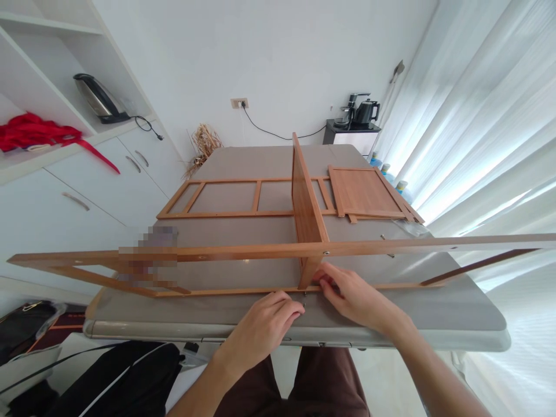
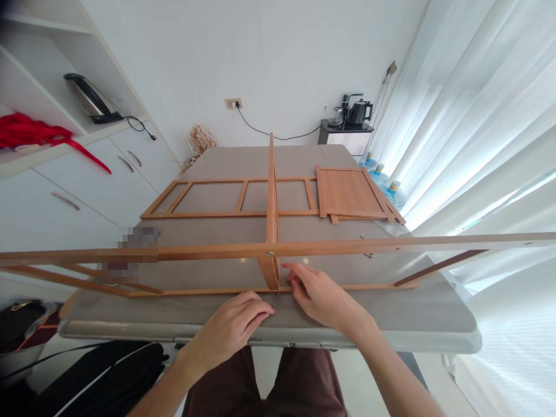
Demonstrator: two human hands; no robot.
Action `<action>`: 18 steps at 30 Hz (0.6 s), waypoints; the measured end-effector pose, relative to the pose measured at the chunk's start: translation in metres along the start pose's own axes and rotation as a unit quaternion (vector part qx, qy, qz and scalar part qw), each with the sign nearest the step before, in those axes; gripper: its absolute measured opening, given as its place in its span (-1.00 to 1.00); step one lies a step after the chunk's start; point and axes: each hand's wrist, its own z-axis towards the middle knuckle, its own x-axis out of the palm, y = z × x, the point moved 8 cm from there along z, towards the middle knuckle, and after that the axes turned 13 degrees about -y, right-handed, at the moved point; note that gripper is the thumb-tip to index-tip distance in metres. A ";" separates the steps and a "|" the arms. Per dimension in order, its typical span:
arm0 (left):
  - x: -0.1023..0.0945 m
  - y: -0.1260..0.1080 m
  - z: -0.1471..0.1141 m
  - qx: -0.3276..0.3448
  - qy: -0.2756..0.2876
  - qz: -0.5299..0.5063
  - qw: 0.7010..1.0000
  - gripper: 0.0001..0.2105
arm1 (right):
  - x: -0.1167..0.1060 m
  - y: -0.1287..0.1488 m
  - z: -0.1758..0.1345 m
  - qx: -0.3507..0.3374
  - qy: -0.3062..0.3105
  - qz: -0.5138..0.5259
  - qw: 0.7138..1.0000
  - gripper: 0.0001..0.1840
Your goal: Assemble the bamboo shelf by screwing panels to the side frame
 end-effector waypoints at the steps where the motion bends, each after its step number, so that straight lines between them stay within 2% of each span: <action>1: -0.001 0.001 0.000 0.002 -0.004 0.002 1.000 -0.84 | -0.006 -0.007 0.007 0.022 0.009 0.001 1.000 -0.75; 3: -0.001 0.003 0.001 0.005 -0.014 0.009 1.000 -0.85 | -0.011 -0.021 0.021 0.058 0.045 -0.012 0.997 -0.82; 5: -0.002 0.004 0.002 0.009 -0.021 0.011 1.000 -0.85 | -0.008 -0.026 0.030 0.068 0.097 0.008 0.993 -0.78; 7: -0.002 0.003 0.003 0.018 -0.028 0.005 0.999 -0.85 | -0.003 -0.025 0.037 0.063 0.118 0.041 0.990 -0.76; 12: 0.002 -0.001 0.003 0.043 -0.046 -0.001 0.998 -0.84 | 0.016 -0.023 0.041 0.058 0.075 0.093 0.991 -0.78; 15: 0.006 0.000 0.002 0.027 -0.072 -0.006 0.997 -0.84 | 0.019 -0.023 0.040 0.054 0.041 0.114 0.991 -0.78; 18: 0.009 0.004 -0.002 -0.004 -0.093 -0.013 0.996 -0.83 | 0.019 -0.022 0.039 0.053 0.041 0.141 0.988 -0.81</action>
